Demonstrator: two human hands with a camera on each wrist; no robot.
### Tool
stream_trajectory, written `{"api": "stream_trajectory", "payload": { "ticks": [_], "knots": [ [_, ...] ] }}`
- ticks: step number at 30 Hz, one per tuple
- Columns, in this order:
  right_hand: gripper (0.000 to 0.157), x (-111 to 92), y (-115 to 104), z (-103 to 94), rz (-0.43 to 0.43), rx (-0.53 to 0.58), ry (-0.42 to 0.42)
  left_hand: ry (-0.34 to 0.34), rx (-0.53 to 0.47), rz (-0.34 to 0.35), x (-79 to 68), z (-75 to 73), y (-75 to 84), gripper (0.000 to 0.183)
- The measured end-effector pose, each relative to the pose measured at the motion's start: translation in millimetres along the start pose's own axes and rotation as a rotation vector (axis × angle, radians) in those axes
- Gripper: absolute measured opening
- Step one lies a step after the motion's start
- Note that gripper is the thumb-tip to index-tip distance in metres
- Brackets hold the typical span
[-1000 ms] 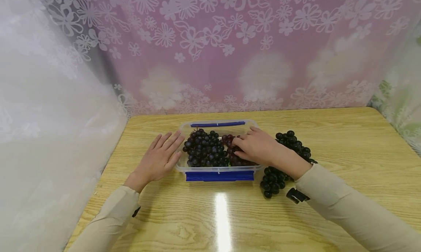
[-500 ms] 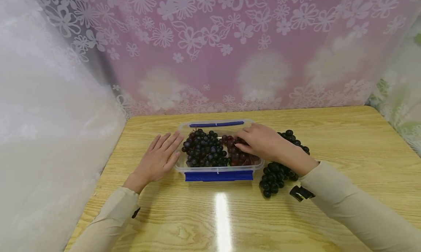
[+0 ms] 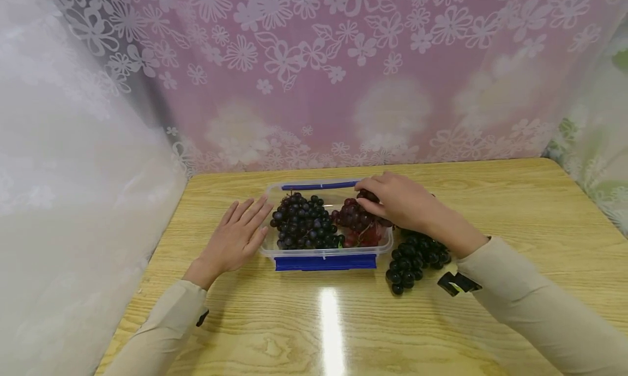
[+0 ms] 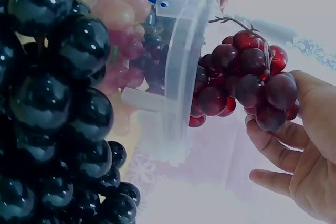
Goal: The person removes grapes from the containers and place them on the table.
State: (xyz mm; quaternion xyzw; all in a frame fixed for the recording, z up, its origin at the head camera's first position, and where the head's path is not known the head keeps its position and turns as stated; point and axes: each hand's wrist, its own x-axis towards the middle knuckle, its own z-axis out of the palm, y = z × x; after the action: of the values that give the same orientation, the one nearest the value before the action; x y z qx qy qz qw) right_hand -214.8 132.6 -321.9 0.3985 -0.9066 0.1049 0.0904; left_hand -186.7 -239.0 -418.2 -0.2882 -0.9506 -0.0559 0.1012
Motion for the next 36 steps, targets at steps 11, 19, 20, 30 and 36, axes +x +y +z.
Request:
{"api": "stream_trajectory", "payload": {
  "ticks": [11,19,20,30,36],
  "knots": [
    [0.036,-0.1,4.4,-26.9,0.086,0.064,0.020,0.006,0.001,-0.004,0.6,-0.8,0.5,0.054],
    [0.031,-6.2,15.8,-45.3,0.153,0.166,0.086,0.013,0.002,0.009,0.7,-0.2,-0.1,0.054],
    [0.030,-7.4,18.0,-47.4,0.158,0.184,0.102,0.015,0.002,0.010,0.6,-0.1,-0.2,0.054],
    [0.033,-23.5,38.1,-66.4,0.261,0.237,0.218,0.021,0.006,0.011,0.0,-0.3,0.0,0.055],
    [0.034,-35.1,52.1,-75.6,0.314,0.242,0.287,0.014,0.005,0.008,0.6,0.1,-0.3,0.054]
  ]
}}
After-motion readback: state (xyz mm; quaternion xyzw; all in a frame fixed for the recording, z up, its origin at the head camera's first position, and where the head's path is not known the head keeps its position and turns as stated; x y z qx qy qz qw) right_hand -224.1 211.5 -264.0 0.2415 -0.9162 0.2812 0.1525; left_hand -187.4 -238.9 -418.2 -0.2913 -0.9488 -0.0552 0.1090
